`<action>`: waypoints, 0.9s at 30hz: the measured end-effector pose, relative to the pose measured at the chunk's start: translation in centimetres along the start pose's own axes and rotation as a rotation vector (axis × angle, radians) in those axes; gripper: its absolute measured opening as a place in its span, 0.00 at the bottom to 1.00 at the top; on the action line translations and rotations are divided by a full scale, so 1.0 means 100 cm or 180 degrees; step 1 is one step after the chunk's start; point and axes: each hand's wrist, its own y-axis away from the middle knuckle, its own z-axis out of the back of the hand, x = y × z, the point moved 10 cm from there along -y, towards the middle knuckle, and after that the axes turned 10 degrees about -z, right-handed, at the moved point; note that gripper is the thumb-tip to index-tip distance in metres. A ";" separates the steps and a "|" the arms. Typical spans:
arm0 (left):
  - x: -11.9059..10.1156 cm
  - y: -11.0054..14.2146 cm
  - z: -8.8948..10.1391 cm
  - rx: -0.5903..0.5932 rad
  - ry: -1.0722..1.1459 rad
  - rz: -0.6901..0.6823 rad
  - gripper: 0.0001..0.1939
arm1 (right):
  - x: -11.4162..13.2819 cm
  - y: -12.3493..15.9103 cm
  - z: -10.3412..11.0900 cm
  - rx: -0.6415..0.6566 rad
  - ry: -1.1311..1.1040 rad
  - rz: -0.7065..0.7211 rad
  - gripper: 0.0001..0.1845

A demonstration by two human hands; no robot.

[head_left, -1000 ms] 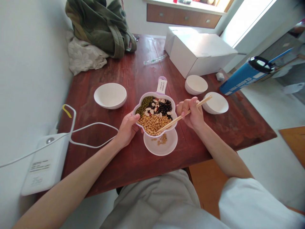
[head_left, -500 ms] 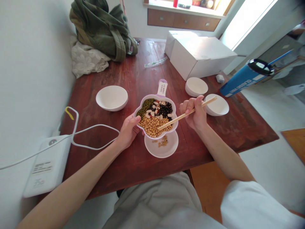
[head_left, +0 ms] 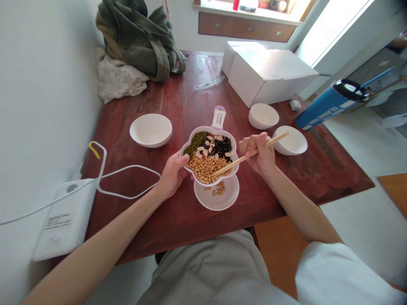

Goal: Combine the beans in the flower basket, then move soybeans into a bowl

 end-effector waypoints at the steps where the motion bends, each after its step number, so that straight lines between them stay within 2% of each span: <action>1: 0.000 0.000 0.000 -0.0013 0.0020 -0.0002 0.25 | 0.000 0.000 0.000 -0.0007 -0.0032 -0.0015 0.42; 8: -0.002 0.000 -0.001 -0.0007 0.0022 -0.0037 0.24 | -0.002 -0.002 -0.001 0.0036 -0.0165 -0.0128 0.43; 13: -0.002 -0.001 0.000 -0.0024 0.0006 -0.0057 0.24 | 0.000 -0.002 0.004 -0.0109 -0.0016 -0.0050 0.44; 16: -0.001 -0.001 0.000 0.0021 -0.0015 -0.0065 0.26 | 0.001 -0.001 0.001 -0.0024 0.0058 0.0047 0.42; 20: 0.000 -0.001 0.001 0.0039 -0.0022 -0.0083 0.28 | -0.005 0.000 -0.004 0.0115 0.0031 -0.0067 0.42; 27: 0.003 -0.001 0.002 0.0090 -0.0019 -0.0083 0.30 | -0.003 0.000 -0.001 0.0098 -0.0105 -0.0031 0.42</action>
